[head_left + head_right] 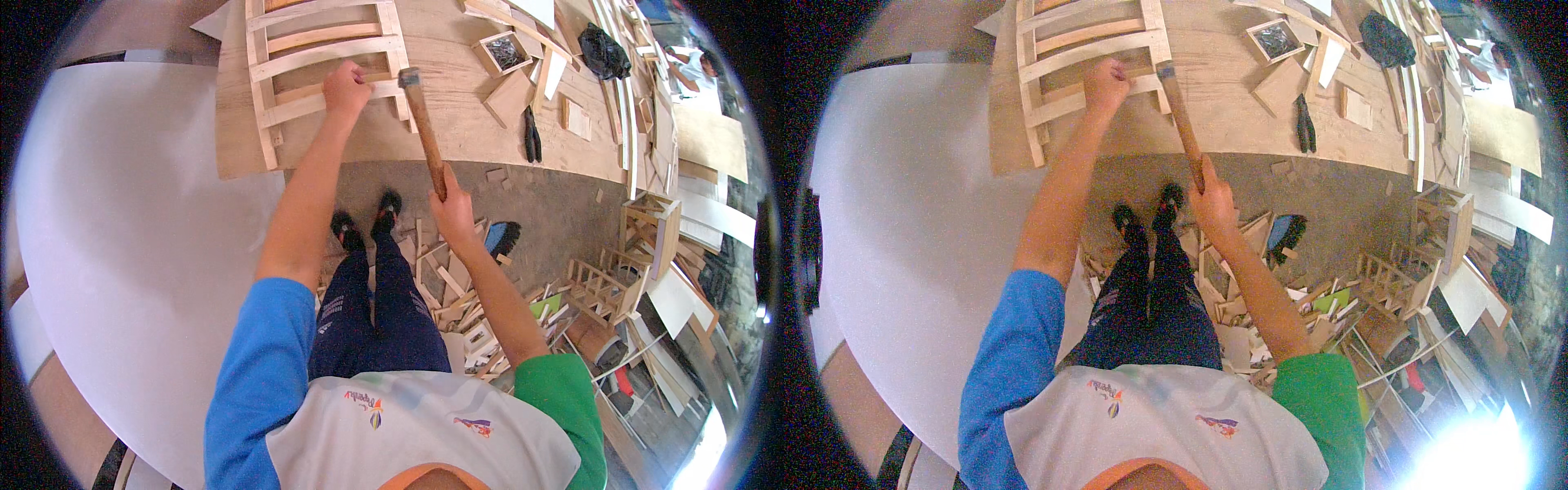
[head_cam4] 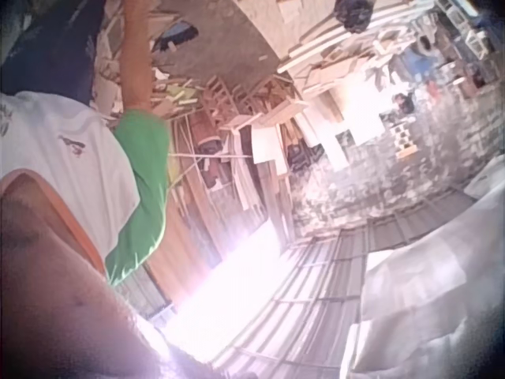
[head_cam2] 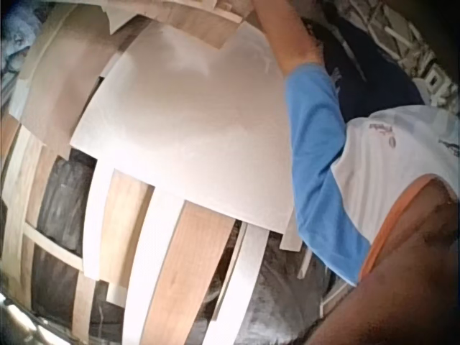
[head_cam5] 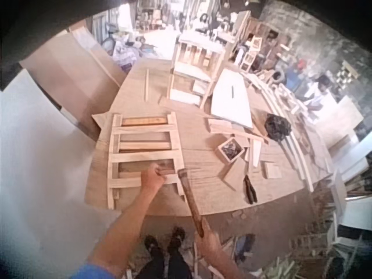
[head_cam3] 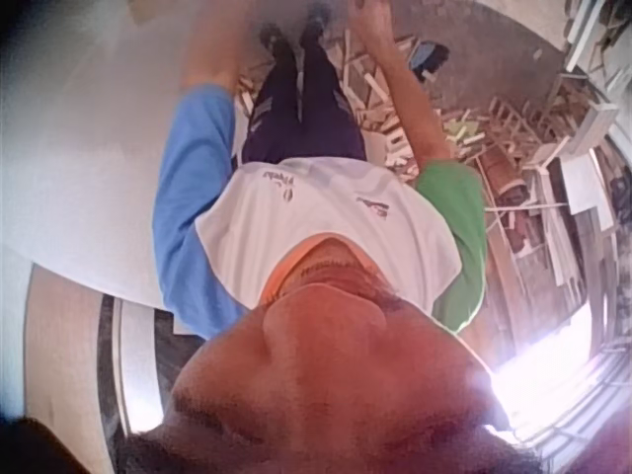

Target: The person hammers nails into a wooden frame on a workbench. They pick up a wooden slat, position it onto the frame, and secure it by hammering a nail from a container into the joint.

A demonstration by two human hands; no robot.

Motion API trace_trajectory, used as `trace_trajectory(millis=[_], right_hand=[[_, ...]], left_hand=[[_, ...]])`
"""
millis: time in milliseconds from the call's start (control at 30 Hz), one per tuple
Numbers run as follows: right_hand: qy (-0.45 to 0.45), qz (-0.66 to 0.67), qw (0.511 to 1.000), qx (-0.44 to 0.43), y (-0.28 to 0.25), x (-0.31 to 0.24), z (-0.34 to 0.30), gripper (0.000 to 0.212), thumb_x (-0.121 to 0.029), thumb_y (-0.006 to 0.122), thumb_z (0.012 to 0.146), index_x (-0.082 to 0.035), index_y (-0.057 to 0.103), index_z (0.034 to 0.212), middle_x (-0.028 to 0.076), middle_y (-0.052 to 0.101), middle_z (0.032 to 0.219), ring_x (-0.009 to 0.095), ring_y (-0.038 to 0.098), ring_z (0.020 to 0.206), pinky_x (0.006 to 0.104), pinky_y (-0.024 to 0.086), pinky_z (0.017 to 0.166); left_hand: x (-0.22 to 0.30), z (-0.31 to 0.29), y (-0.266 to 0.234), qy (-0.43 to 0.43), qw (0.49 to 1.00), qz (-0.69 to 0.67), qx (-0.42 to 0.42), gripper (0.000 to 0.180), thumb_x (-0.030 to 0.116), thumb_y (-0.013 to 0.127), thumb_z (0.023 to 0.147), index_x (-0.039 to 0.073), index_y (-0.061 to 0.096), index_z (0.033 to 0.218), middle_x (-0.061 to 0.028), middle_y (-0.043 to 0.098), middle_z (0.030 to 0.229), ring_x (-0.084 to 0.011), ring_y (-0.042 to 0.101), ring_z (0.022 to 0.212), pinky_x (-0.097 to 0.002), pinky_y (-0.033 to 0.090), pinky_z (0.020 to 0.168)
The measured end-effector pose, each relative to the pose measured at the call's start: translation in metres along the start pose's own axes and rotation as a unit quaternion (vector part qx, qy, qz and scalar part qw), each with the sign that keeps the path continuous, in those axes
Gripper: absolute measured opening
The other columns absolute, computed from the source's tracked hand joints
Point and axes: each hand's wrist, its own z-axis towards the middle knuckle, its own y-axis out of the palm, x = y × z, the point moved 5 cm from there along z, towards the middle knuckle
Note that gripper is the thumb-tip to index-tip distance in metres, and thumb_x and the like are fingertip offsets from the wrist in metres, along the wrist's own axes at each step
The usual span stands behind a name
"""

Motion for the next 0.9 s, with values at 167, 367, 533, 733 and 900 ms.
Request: trace_trajectory(millis=[167, 367, 533, 733, 900], right_hand=[[0.061, 0.024, 0.997, -0.027, -0.005, -0.014, -0.004, 0.056, -0.009, 0.061, 0.082, 0.000, 0.040, 0.134, 0.030, 0.062, 0.088, 0.043, 0.064, 0.081, 0.0444, 0.051, 0.069], [0.069, 0.008, 0.997, -0.032, -0.016, 0.004, -0.006, 0.059, -0.008, 0.065, 0.081, 0.001, 0.040, 0.134, 0.029, 0.062, 0.096, 0.033, 0.067, 0.086, 0.0371, 0.051, 0.075], [-0.034, 0.006, 0.997, 0.073, -0.044, 0.029, -0.034, 0.057, -0.004, 0.064, 0.080, -0.001, 0.042, 0.133, 0.020, 0.065, 0.088, 0.024, 0.065, 0.071, 0.0364, 0.053, 0.064], [0.191, 0.160, 0.968, 0.009, -0.055, 0.072, -0.078, 0.050, 0.002, 0.062, 0.080, -0.001, 0.046, 0.128, 0.005, 0.054, 0.068, 0.010, 0.049, 0.042, 0.0267, 0.038, 0.035], [0.121, 0.120, 0.984, 0.056, -0.057, 0.104, -0.103, 0.035, 0.002, 0.061, 0.081, -0.001, 0.049, 0.114, 0.005, 0.052, 0.063, 0.012, 0.050, 0.042, 0.0284, 0.039, 0.035]], left_hand=[[-0.002, -0.001, -0.001, -0.006, 1.000, -0.020, 0.020, 0.028, 0.017, 0.081, 0.062, 0.009, 0.066, 0.084, -0.0049, 0.068, 0.076, -0.0247, 0.065, 0.079, -0.0387, 0.050, 0.073], [0.007, -0.009, -0.005, 0.013, 0.999, 0.018, -0.022, 0.030, 0.023, 0.080, 0.065, 0.010, 0.068, 0.090, -0.0052, 0.069, 0.081, -0.0254, 0.064, 0.085, -0.0415, 0.048, 0.079], [0.003, -0.009, 0.003, 0.120, 0.992, 0.039, -0.029, 0.039, 0.024, 0.080, 0.066, 0.011, 0.066, 0.099, -0.0086, 0.068, 0.094, -0.0298, 0.059, 0.100, -0.0452, 0.045, 0.086], [0.020, -0.017, -0.003, 0.166, 0.973, 0.083, -0.135, 0.045, 0.017, 0.081, 0.065, 0.012, 0.063, 0.107, -0.0105, 0.064, 0.106, -0.0325, 0.057, 0.103, -0.0457, 0.043, 0.091], [0.033, -0.042, -0.026, 0.168, 0.975, 0.137, -0.045, 0.045, 0.013, 0.076, 0.068, 0.014, 0.062, 0.111, -0.0110, 0.061, 0.112, -0.0317, 0.054, 0.108, -0.0456, 0.041, 0.095]])
